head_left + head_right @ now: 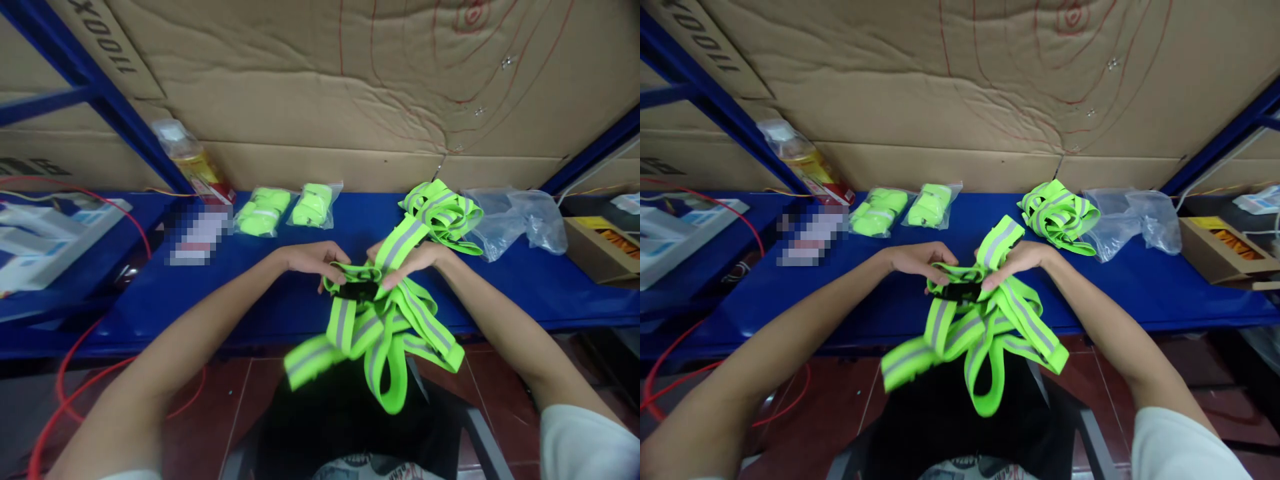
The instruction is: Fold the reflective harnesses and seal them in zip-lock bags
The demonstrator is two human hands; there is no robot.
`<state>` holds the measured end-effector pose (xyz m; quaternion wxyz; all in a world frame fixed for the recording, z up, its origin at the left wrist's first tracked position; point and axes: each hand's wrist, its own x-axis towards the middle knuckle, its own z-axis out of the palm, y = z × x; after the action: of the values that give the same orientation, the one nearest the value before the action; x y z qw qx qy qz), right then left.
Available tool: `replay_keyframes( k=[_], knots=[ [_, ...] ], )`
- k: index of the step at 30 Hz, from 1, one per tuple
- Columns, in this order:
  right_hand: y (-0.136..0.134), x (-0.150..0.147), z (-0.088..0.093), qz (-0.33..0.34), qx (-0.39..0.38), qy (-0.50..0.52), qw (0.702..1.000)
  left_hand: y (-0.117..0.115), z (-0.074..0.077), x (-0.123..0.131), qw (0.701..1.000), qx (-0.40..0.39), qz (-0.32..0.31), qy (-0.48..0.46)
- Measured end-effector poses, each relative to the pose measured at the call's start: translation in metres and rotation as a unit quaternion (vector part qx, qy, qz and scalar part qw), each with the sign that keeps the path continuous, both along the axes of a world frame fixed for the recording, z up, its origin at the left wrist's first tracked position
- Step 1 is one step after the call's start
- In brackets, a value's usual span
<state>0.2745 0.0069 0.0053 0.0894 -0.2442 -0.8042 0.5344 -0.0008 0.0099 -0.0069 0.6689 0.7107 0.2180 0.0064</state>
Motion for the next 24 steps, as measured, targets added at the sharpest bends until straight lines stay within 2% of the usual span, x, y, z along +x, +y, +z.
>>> replay_keyframes(
  k=[2, 3, 5, 7, 9, 10, 12, 14, 17, 20, 22, 24],
  knots=[
    [-0.005, -0.005, 0.001, 0.143, -0.109, -0.025, 0.983, -0.007, 0.007, -0.001, 0.994, -0.067, -0.082, 0.031],
    [-0.006, -0.008, 0.0, 0.188, -0.142, -0.031, 0.971, -0.009, 0.009, -0.001, 0.991, -0.083, -0.101, 0.038],
    [-0.007, -0.012, -0.005, 0.198, -0.157, -0.014, 0.967, -0.008, 0.009, -0.003, 0.991, -0.087, -0.097, 0.03],
    [-0.005, -0.013, -0.01, 0.121, -0.143, 0.034, 0.982, -0.002, 0.005, -0.006, 0.997, -0.065, -0.037, 0.0],
    [-0.001, -0.013, -0.015, -0.033, -0.141, 0.098, 0.985, 0.009, -0.002, -0.009, 0.995, -0.018, 0.082, -0.049],
    [0.001, -0.012, -0.016, -0.116, -0.146, 0.13, 0.974, 0.015, -0.006, -0.01, 0.983, 0.013, 0.166, -0.075],
    [0.007, -0.011, -0.018, -0.249, -0.141, 0.184, 0.94, 0.028, -0.013, -0.012, 0.925, 0.058, 0.348, -0.14],
    [0.014, -0.006, -0.017, -0.328, -0.089, 0.23, 0.912, 0.039, -0.016, -0.014, 0.861, 0.088, 0.458, -0.201],
    [0.028, 0.009, -0.014, -0.424, 0.038, 0.268, 0.864, 0.054, -0.012, -0.021, 0.779, 0.123, 0.551, -0.272],
    [0.048, 0.031, -0.01, -0.498, 0.112, 0.306, 0.804, 0.067, 0.0, -0.037, 0.709, 0.16, 0.61, -0.315],
    [0.06, 0.045, -0.007, -0.516, 0.134, 0.346, 0.772, 0.073, 0.009, -0.048, 0.693, 0.145, 0.619, -0.34],
    [0.068, 0.055, -0.006, -0.519, 0.131, 0.363, 0.763, 0.076, 0.017, -0.057, 0.684, 0.117, 0.628, -0.353]
  ],
)
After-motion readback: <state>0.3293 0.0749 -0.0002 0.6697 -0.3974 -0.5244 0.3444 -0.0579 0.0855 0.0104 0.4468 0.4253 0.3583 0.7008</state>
